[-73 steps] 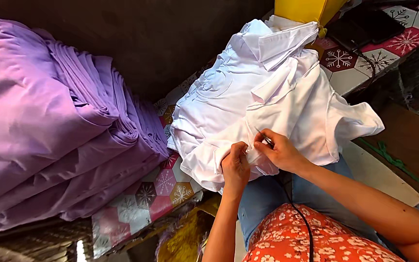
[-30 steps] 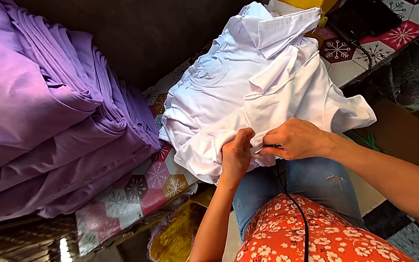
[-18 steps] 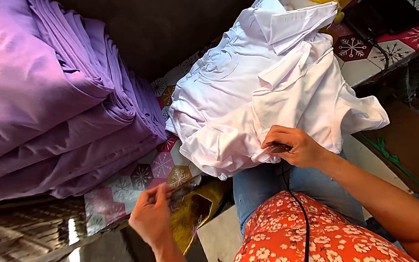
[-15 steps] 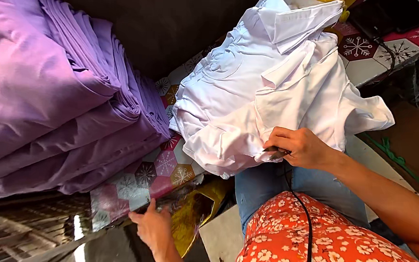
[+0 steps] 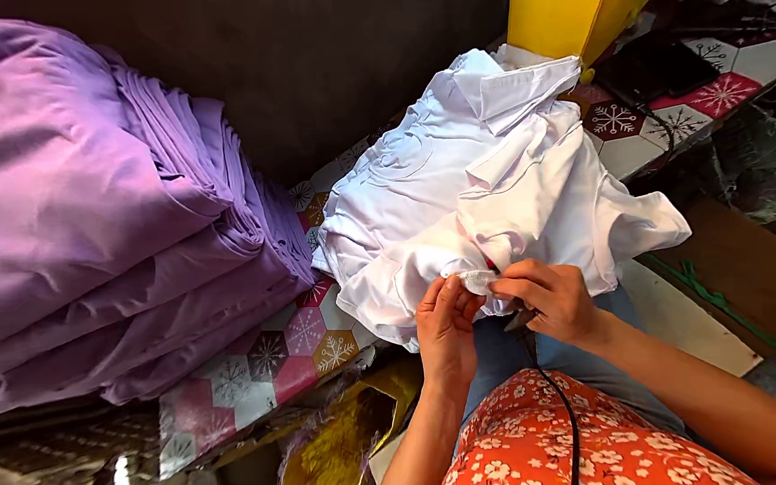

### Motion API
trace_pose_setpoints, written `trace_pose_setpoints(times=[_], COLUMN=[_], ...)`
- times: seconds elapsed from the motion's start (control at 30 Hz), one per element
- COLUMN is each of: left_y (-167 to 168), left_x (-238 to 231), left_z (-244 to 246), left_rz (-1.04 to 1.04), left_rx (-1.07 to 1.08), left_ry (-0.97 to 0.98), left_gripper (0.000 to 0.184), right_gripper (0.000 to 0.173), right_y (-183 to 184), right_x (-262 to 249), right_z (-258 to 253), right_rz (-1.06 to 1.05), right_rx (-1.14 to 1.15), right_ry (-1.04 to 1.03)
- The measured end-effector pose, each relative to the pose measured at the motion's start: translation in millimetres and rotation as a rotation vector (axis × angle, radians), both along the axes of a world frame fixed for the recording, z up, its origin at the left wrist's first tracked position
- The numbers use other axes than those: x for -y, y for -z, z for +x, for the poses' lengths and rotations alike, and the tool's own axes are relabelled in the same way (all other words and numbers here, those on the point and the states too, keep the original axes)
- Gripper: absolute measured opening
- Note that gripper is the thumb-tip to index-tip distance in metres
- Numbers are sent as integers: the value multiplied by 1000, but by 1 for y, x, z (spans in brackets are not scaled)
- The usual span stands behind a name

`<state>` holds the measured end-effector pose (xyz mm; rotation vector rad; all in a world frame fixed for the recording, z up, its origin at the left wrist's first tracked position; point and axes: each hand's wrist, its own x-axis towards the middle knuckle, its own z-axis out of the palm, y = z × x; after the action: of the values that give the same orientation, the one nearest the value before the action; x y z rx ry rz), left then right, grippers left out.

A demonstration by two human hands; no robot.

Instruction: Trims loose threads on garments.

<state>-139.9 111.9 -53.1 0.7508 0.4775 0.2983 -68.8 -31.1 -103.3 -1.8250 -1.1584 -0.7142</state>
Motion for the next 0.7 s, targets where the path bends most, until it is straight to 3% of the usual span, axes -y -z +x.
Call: trace_pose_setpoints(times=[0.13,0.23,0.3,0.4,0.57,0.7], left_y=[5,7,9,10,19,30], left_x=[1,3,5,7,8,10], left_z=[1,-3,-4,-4,-5,-6], left_rz=[6,95,179,123,127,337], left_rx=[17,37,54,38,80,156], left_ry=[-52,-47,-49,-82,-96,-82], left_gripper=[20,15,18,15,16,21], right_gripper=[18,23,17,18,52,38], right_y=[-9,-15,-16,-20,-1,3], right_x=[-10,-19,-24,-24,-9,-12], right_z=[-8,-8,-6,-6,-8,-10], right_rz=[190,222,228,300,107,176], right_rx=[-340,-425,-477,-672,-541,-468], right_ry=[-51,-46,-40,-79,-96,-76])
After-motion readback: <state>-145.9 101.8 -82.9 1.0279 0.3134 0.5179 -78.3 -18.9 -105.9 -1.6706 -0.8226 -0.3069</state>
